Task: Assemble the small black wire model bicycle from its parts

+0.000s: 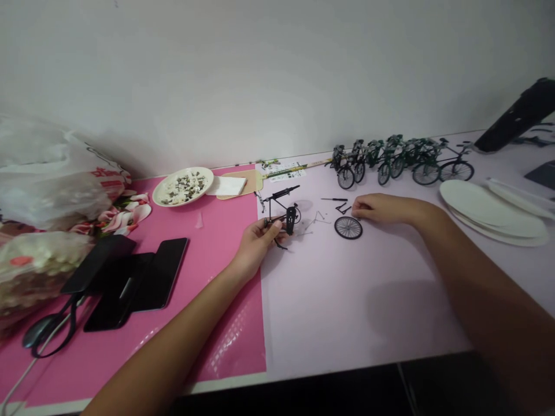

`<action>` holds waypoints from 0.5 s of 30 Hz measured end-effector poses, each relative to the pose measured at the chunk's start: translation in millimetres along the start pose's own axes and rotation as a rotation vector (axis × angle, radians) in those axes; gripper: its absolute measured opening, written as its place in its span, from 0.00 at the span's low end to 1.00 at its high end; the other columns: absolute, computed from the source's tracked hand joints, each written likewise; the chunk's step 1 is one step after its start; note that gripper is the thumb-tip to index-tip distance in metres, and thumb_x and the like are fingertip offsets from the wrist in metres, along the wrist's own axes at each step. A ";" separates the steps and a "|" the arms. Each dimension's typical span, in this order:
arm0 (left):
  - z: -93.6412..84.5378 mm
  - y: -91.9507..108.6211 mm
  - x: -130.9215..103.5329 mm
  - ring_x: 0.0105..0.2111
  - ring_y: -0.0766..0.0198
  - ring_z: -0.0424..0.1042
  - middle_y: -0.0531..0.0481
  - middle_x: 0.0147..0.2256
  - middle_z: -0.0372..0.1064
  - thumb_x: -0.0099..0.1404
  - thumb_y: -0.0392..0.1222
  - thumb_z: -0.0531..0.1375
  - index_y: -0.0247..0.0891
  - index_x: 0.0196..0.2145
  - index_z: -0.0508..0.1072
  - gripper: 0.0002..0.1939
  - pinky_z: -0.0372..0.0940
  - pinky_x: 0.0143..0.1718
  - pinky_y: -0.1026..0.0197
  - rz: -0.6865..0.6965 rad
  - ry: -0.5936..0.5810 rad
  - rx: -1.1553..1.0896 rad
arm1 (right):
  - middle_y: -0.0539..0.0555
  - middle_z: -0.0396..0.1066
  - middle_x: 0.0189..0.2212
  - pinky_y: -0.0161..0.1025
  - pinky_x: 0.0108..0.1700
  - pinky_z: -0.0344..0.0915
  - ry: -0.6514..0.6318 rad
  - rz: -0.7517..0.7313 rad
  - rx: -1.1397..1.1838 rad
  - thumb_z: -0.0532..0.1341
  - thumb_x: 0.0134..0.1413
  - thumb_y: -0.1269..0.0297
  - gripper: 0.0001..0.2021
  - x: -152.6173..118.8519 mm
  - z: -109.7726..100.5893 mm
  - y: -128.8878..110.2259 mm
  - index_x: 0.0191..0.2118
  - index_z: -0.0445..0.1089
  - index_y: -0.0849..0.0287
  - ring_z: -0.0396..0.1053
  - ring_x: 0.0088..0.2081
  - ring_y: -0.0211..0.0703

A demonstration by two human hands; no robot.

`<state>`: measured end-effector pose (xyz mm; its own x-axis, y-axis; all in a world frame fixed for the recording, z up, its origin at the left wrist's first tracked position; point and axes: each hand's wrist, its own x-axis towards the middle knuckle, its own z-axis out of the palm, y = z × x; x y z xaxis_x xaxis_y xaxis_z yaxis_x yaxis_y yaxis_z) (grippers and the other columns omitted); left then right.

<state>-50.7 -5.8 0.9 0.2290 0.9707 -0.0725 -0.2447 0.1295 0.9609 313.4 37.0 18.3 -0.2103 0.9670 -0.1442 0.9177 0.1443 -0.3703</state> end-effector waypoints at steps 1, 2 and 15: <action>0.3 0.4 -0.3 0.36 0.61 0.79 0.45 0.39 0.82 0.57 0.53 0.76 0.36 0.43 0.82 0.22 0.74 0.45 0.56 -0.002 0.002 0.004 | 0.56 0.77 0.33 0.43 0.35 0.64 -0.036 0.023 0.005 0.59 0.59 0.38 0.22 -1.3 -3.1 -3.8 0.36 0.74 0.53 0.72 0.31 0.49; 0.5 0.8 -0.6 0.36 0.61 0.79 0.45 0.39 0.82 0.57 0.53 0.76 0.36 0.43 0.82 0.22 0.74 0.45 0.56 -0.005 0.003 0.008 | 0.56 0.78 0.34 0.43 0.35 0.64 -0.047 0.038 0.013 0.58 0.60 0.38 0.22 -2.9 -6.1 -8.4 0.38 0.74 0.53 0.73 0.33 0.50; -1.1 -1.0 0.9 0.36 0.60 0.79 0.45 0.38 0.81 0.56 0.54 0.76 0.35 0.43 0.81 0.23 0.72 0.46 0.55 -0.014 -0.003 0.007 | 0.52 0.71 0.30 0.41 0.30 0.55 -0.124 0.037 0.002 0.69 0.46 0.38 0.23 -16.1 -10.0 -50.6 0.34 0.68 0.53 0.66 0.28 0.45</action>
<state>-51.3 -4.9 -0.4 0.2351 0.9682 -0.0854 -0.2346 0.1417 0.9617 273.7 16.2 48.5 -0.2162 0.9381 -0.2705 0.9250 0.1082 -0.3643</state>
